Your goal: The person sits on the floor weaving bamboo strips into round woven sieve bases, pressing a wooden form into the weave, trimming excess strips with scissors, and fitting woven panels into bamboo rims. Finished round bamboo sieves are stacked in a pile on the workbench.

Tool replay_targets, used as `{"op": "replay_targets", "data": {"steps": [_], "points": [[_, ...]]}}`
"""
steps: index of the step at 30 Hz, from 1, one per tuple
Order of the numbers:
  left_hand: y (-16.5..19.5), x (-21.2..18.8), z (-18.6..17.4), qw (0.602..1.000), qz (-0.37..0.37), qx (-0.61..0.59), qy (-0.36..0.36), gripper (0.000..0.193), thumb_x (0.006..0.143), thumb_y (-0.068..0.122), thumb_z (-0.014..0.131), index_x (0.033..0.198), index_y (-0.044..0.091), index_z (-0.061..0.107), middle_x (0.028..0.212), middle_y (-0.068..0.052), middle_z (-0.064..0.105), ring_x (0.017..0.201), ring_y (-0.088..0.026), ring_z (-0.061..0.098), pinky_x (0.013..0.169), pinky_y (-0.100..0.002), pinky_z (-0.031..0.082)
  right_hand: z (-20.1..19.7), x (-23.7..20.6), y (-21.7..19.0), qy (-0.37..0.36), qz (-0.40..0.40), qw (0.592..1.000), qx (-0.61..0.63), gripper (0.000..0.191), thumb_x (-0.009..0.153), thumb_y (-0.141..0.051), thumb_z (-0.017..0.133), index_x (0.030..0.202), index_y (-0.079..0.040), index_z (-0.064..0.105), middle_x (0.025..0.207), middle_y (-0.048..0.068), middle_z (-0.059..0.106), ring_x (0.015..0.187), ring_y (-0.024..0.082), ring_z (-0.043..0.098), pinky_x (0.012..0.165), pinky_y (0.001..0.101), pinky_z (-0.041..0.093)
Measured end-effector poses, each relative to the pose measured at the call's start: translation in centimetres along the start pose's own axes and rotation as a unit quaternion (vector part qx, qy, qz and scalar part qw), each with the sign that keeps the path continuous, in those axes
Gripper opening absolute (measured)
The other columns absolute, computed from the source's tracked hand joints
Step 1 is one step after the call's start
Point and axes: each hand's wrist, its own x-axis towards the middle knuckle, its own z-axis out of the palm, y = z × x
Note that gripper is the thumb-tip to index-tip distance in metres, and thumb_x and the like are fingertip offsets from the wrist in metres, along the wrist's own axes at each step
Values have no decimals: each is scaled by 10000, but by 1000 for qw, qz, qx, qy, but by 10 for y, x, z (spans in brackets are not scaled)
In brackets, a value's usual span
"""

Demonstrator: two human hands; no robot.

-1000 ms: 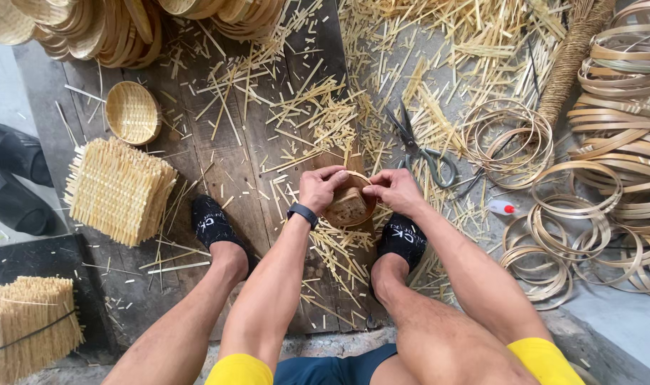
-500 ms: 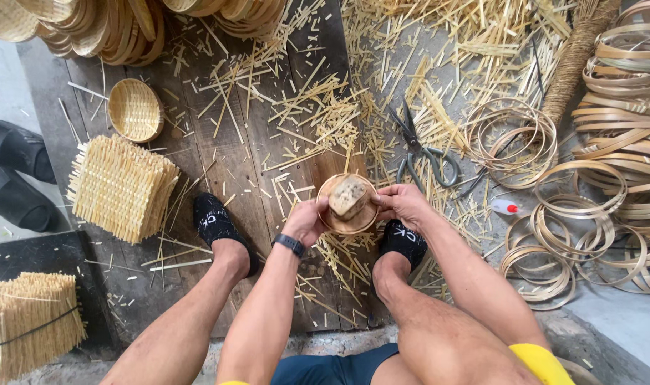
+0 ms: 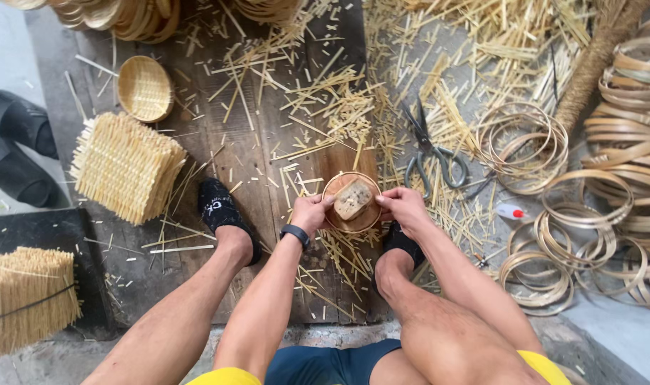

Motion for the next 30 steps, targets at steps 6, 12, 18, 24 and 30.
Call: {"op": "replay_targets", "data": {"steps": [6, 12, 18, 24, 30], "points": [[-16, -11, 15, 962, -55, -265, -38, 200, 1017, 121, 552, 1149, 13, 656, 1056, -89, 768, 855, -175, 774, 682, -375, 688, 1, -9, 5, -84, 69, 992, 67, 238, 924, -57, 670, 1115, 83, 638, 1039, 165, 705, 865, 258, 741, 729, 370, 663], [-43, 9, 26, 966, -23, -255, 30, 205, 1032, 155, 578, 1132, 7, 679, 983, -89, 740, 804, -204, 734, 588, -315, 623, 15, 5, 16, -28, 48, 998, 24, 211, 960, -66, 649, 1073, 110, 624, 1004, 214, 687, 802, 312, 749, 666, 414, 650], [-19, -2, 26, 972, -35, -216, 80, 163, 1007, 147, 614, 1081, 47, 720, 971, -63, 732, 805, -182, 722, 586, -339, 652, 23, -12, -10, -38, 7, 999, 14, 259, 945, -107, 666, 1112, 88, 629, 1046, 218, 697, 838, 292, 744, 673, 395, 646], [48, -42, 5, 940, 276, 193, 61, 397, 922, 339, 708, 1246, 112, 738, 1030, -100, 770, 907, -188, 743, 795, -335, 600, 29, -54, -76, -99, -64, 992, -50, 587, 868, -301, 700, 1351, -77, 453, 1096, 116, 678, 926, 191, 731, 724, 341, 670], [67, -81, 54, 870, 451, 162, 117, 552, 1053, 501, 525, 1331, 43, 656, 1210, -203, 701, 1051, -317, 703, 880, -387, 567, 66, -49, -73, -81, -67, 991, -79, 471, 871, -307, 736, 1139, 20, 528, 868, 97, 650, 700, 210, 672, 594, 351, 582]]}}
